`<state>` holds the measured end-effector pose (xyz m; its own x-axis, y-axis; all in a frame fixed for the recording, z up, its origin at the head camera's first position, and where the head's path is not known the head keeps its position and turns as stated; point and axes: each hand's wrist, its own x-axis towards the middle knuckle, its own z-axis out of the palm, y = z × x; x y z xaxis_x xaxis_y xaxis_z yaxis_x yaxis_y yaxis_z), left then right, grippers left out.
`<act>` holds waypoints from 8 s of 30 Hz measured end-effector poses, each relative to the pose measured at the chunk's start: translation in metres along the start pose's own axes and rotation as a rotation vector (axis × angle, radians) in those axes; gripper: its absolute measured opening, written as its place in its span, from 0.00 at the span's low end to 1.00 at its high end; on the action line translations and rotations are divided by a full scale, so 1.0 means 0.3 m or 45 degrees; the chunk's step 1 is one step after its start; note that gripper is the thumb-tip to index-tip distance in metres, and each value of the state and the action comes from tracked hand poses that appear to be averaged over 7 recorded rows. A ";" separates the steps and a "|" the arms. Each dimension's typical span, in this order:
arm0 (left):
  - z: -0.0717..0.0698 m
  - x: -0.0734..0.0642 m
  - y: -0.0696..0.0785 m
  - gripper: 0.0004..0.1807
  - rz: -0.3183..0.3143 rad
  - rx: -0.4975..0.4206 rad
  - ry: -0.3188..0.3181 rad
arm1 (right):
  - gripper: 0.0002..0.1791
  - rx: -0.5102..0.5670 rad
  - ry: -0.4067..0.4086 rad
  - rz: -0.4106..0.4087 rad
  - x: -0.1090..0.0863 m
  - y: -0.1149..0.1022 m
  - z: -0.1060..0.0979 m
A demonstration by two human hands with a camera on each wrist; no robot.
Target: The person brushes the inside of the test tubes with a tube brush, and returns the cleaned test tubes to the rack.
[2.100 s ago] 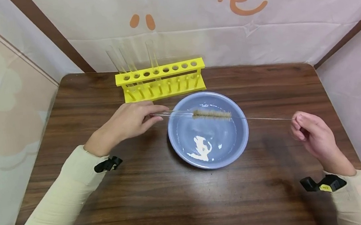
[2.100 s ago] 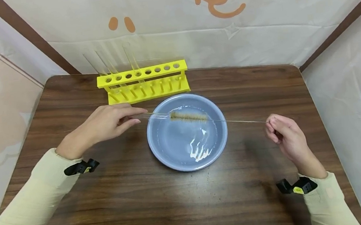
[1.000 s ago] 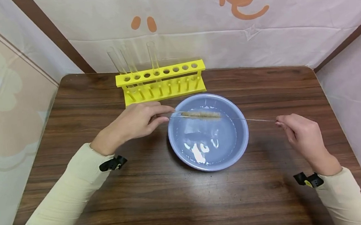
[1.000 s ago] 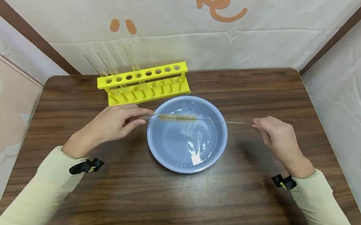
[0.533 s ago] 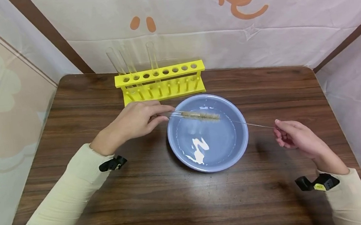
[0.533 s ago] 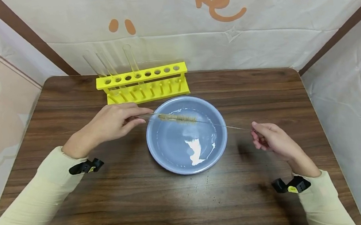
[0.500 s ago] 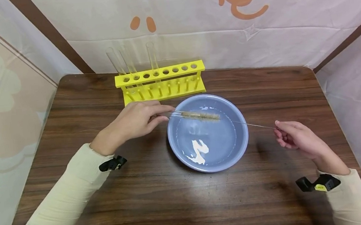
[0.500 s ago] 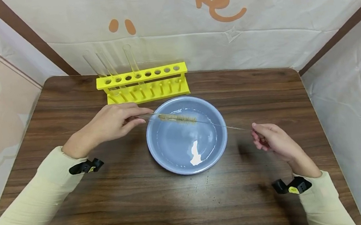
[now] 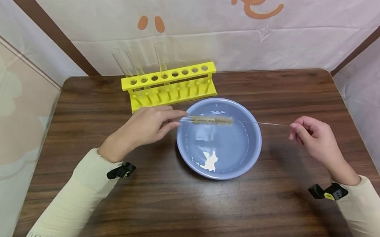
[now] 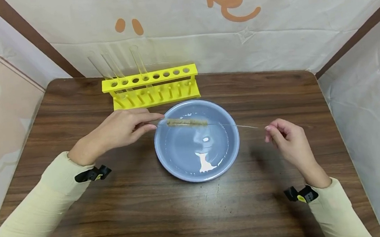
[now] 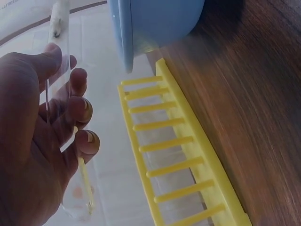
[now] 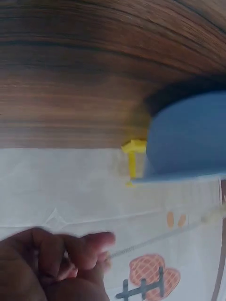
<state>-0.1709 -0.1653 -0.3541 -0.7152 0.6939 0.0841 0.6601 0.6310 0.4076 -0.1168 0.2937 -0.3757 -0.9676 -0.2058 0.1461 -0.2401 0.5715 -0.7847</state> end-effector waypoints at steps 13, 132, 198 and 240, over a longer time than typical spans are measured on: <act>0.002 0.014 0.015 0.18 0.010 -0.026 -0.019 | 0.22 -0.394 0.297 -0.503 0.018 0.014 0.059; 0.040 0.052 0.090 0.19 0.050 0.091 -0.011 | 0.07 0.219 -0.308 0.103 0.041 -0.124 0.124; 0.072 0.039 0.048 0.15 0.139 0.482 0.236 | 0.04 -0.130 0.119 -0.262 0.010 -0.038 0.123; 0.042 0.018 0.043 0.16 0.142 0.396 0.199 | 0.14 0.624 -0.254 0.047 0.000 0.001 0.014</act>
<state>-0.1634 -0.1492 -0.3597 -0.6456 0.7179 0.2603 0.7569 0.6467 0.0940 -0.1164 0.2905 -0.3784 -0.9297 -0.3667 0.0328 -0.0951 0.1531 -0.9836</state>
